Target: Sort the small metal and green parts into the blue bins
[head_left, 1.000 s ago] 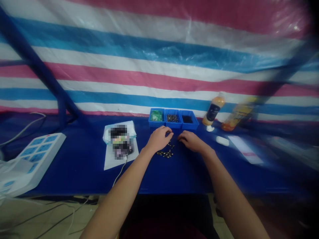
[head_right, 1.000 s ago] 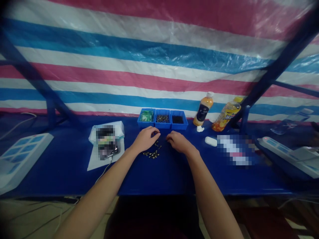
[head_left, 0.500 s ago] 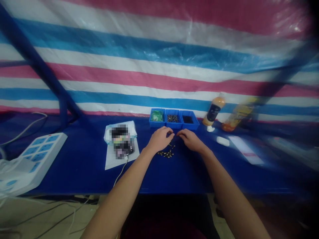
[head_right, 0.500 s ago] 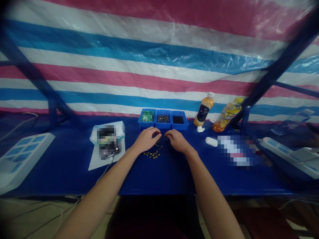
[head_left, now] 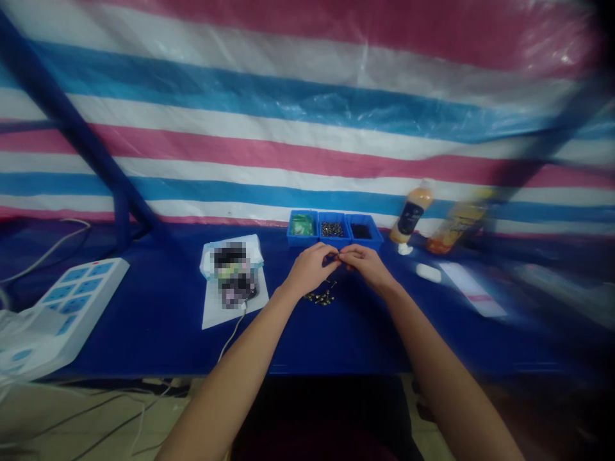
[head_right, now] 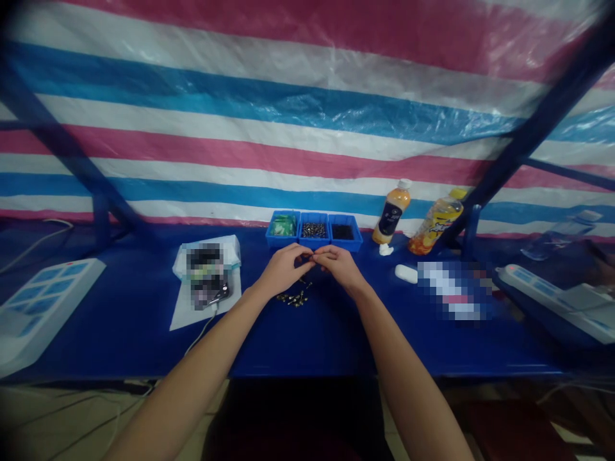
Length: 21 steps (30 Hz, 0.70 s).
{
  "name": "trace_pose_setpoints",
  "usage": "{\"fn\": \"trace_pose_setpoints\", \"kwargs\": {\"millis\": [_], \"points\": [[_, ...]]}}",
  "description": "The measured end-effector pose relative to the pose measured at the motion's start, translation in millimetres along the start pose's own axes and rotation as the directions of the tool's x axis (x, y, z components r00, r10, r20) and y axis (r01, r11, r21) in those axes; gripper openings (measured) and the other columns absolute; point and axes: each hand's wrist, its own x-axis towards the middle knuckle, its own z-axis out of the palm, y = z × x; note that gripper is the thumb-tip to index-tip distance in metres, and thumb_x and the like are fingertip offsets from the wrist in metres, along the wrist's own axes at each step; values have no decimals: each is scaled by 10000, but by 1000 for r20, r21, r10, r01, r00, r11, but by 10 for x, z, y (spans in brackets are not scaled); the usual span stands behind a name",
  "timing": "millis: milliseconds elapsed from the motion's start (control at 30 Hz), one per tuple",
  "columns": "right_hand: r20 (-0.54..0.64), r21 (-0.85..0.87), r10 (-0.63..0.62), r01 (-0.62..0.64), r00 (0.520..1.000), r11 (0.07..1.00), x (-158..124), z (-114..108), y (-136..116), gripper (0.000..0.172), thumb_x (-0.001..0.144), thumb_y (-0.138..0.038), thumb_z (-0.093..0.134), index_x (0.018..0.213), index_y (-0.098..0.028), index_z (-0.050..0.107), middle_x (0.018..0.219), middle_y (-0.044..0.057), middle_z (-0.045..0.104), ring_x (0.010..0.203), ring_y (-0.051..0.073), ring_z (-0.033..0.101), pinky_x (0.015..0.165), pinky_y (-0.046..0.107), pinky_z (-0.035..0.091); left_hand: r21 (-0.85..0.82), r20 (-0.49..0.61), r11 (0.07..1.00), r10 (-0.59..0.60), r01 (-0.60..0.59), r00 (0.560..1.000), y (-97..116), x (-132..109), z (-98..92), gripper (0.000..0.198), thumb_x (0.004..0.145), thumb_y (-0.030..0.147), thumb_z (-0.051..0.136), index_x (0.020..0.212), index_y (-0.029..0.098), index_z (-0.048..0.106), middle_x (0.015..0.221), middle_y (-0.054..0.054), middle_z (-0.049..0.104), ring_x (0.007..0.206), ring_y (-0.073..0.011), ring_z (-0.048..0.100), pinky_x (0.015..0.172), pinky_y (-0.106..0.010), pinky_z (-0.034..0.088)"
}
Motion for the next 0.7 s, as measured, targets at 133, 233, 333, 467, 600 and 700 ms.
{"fn": "trace_pose_setpoints", "kwargs": {"millis": [133, 233, 333, 467, 600, 700], "points": [[-22, -34, -9, 9, 1000, 999, -10, -8, -22, 377, 668, -486, 788, 855, -166, 716, 741, 37, 688, 618, 129, 550, 586, 266, 425, -29, -20, 999, 27, -27, 999, -16, 1, 7, 184, 913, 354, 584, 1015, 235, 680, 1024, -29, 659, 872, -169, 609, 796, -320, 482], [-4, -52, -30, 30, 1000, 998, -21, -10, -46, 385, 680, -485, 781, 895, -169, 739, 751, 38, 689, 640, 137, 559, 607, 278, 429, -19, -43, 1000, 23, -24, 999, -24, 2, 6, 206, 935, 371, 550, 999, 228, 683, 1033, -36, 663, 902, -175, 617, 806, -319, 480], [44, -77, -36, 39, 998, 996, -35, -16, -72, 410, 704, -486, 764, 964, -169, 739, 767, 35, 688, 648, 136, 558, 623, 283, 431, 3, -57, 1000, 12, -12, 998, -30, 5, -2, 218, 945, 376, 538, 984, 224, 689, 1034, -34, 667, 916, -174, 622, 812, -314, 478], [79, -114, -64, 73, 995, 991, -39, -37, -75, 375, 736, -510, 728, 906, -176, 711, 781, 27, 681, 654, 133, 556, 639, 285, 437, 5, -44, 999, 54, -54, 998, -24, 8, -14, 220, 945, 388, 544, 959, 226, 693, 1017, -20, 668, 912, -165, 622, 828, -311, 474], [86, -194, -89, 104, 992, 975, -21, -64, -41, 347, 801, -523, 657, 768, -177, 661, 723, 14, 654, 637, 133, 549, 650, 286, 433, 0, -41, 1000, 28, -28, 999, 6, 8, -36, 291, 959, 440, 498, 926, 229, 697, 992, -20, 675, 894, -170, 623, 838, -323, 472], [75, -287, -50, 70, 996, 955, -2, -71, -10, 420, 823, -526, 624, 598, -175, 581, 578, -5, 572, 564, 126, 498, 602, 280, 397, 7, -70, 999, -35, 36, 997, 15, 11, -52, 378, 978, 479, 427, 921, 221, 698, 975, -35, 679, 882, -181, 626, 842, -337, 473]]}}
